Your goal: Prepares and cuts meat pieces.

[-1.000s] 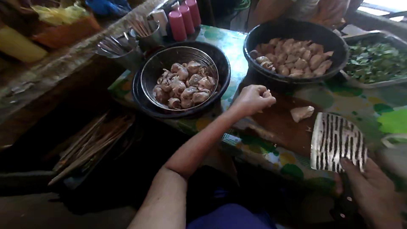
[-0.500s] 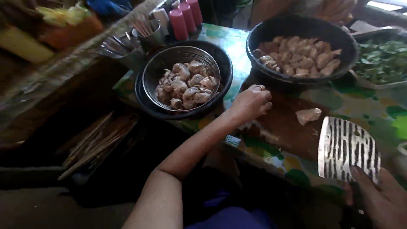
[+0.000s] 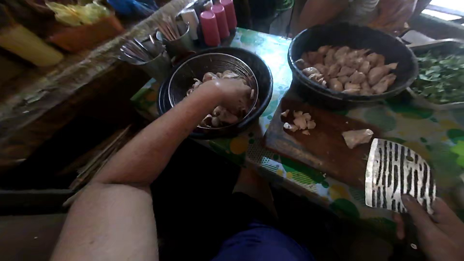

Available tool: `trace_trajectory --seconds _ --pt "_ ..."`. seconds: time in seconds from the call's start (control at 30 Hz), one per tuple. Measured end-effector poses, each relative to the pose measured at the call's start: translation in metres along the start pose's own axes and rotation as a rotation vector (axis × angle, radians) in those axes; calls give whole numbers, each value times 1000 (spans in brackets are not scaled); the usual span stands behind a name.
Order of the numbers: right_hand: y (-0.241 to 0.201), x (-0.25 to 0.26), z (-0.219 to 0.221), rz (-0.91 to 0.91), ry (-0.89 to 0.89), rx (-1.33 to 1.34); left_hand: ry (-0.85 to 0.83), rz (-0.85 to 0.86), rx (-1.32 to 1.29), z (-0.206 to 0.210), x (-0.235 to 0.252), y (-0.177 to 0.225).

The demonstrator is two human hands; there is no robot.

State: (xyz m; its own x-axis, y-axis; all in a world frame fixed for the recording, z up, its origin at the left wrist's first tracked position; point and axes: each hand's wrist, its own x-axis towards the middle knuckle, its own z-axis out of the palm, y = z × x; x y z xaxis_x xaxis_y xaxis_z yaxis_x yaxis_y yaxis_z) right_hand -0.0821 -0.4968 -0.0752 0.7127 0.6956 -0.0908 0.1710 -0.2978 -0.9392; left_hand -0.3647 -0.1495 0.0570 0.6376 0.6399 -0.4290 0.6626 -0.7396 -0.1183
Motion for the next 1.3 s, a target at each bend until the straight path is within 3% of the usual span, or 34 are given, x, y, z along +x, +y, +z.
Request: trace_trajectory --seconds 0.2,0.53,0.67,0.93,1.03,1.17,1.3 --pt "5 3 -2 -55 -2 10 211 -53 -109 17 10 2" --pt "6 6 0 -41 -4 60 213 106 -137 22 11 -7" --pt "3 6 1 -18 -9 62 231 74 -165 24 10 -7" --pt "0 2 1 2 1 72 462 97 -841 -2 -15 -27" --pt "1 3 0 4 6 30 520 206 -997 -2 -30 0" --pt "2 1 -1 8 5 19 587 377 -770 29 -23 76" --pt "4 -1 -3 18 17 13 349 201 -665 68 24 135"
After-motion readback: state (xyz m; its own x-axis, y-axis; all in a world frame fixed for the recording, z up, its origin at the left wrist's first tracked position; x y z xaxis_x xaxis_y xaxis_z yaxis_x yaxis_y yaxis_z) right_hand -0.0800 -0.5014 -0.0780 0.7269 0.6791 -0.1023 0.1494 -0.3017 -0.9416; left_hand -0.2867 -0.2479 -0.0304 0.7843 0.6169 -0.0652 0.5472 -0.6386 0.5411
